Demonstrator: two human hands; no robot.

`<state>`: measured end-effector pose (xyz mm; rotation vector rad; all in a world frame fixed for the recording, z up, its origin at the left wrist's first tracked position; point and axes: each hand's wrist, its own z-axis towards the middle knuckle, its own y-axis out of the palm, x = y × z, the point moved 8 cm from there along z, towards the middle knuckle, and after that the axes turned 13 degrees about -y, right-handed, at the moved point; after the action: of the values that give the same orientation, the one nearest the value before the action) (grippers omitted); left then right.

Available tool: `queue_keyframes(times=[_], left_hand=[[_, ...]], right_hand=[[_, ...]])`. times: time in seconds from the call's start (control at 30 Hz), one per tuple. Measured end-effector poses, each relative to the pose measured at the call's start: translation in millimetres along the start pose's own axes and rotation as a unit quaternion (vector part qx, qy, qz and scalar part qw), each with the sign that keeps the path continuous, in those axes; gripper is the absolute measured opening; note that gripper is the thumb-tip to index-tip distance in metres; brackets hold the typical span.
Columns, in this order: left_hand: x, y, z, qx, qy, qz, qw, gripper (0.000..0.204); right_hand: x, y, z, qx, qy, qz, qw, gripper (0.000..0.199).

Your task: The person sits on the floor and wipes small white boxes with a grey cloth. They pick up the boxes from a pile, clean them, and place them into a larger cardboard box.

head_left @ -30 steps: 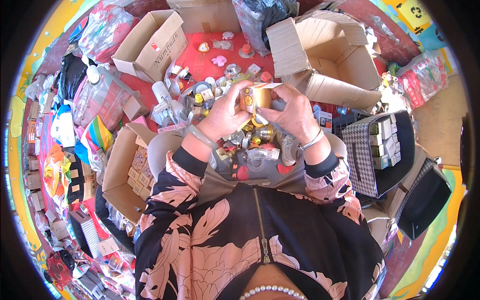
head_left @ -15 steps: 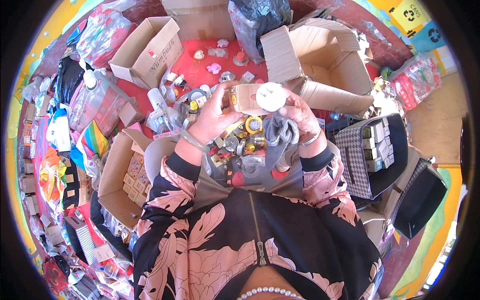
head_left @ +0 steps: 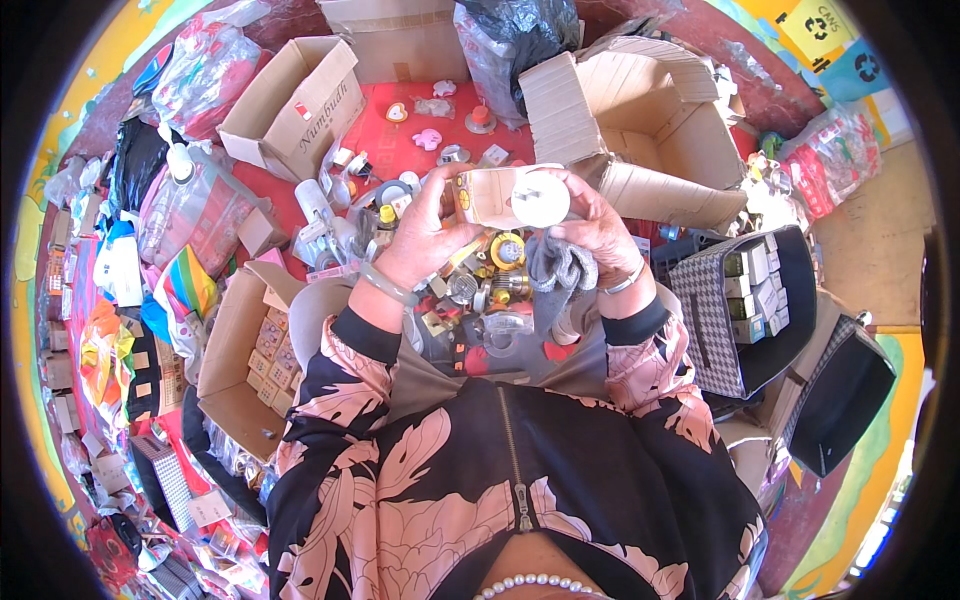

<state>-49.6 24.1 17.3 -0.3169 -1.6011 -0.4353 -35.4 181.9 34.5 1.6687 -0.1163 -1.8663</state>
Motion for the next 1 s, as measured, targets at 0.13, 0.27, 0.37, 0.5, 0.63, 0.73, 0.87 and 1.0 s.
queue_keyframes(times=[0.13, 0.27, 0.37, 0.5, 0.63, 0.73, 0.87, 1.0], left_hand=[[-1.4, -2.8, -0.1, 0.023, 0.001, 0.032, 0.999, 0.062], [-7.5, -5.5, 0.5, 0.034, 0.008, 0.059, 0.998, 0.063], [-6.5, -2.9, 1.6, 0.032, 0.010, 0.058, 0.998, 0.064], [-8.4, -4.1, 1.0, 0.041, 0.017, 0.086, 0.995, 0.065], [-6.5, -5.3, -0.3, 0.068, 0.015, 0.161, 0.984, 0.066], [-10.2, -6.8, 0.5, 0.078, 0.029, 0.183, 0.980, 0.064], [-9.2, -6.7, 1.0, 0.085, 0.047, 0.194, 0.976, 0.060], [-8.7, -3.5, -0.9, 0.072, 0.015, 0.207, 0.976, 0.067]], right_hand=[[-4.3, 0.5, 0.5, 0.016, -0.004, -0.044, 0.999, 0.057], [-5.3, -2.0, 0.6, 0.036, 0.006, -0.123, 0.992, 0.051], [-4.5, -13.5, 1.6, 0.054, -0.043, -0.240, 0.968, 0.051], [-18.4, -4.7, 1.6, 0.064, -0.074, -0.465, 0.880, 0.054], [-23.8, 0.1, 1.3, 0.051, -0.121, -0.524, 0.841, 0.056], [-23.0, 0.3, 0.7, 0.050, -0.110, -0.521, 0.845, 0.055], [-26.7, 4.2, 0.7, 0.044, -0.139, -0.529, 0.836, 0.055], [-23.2, 1.4, 0.6, 0.057, -0.119, -0.541, 0.830, 0.055]])
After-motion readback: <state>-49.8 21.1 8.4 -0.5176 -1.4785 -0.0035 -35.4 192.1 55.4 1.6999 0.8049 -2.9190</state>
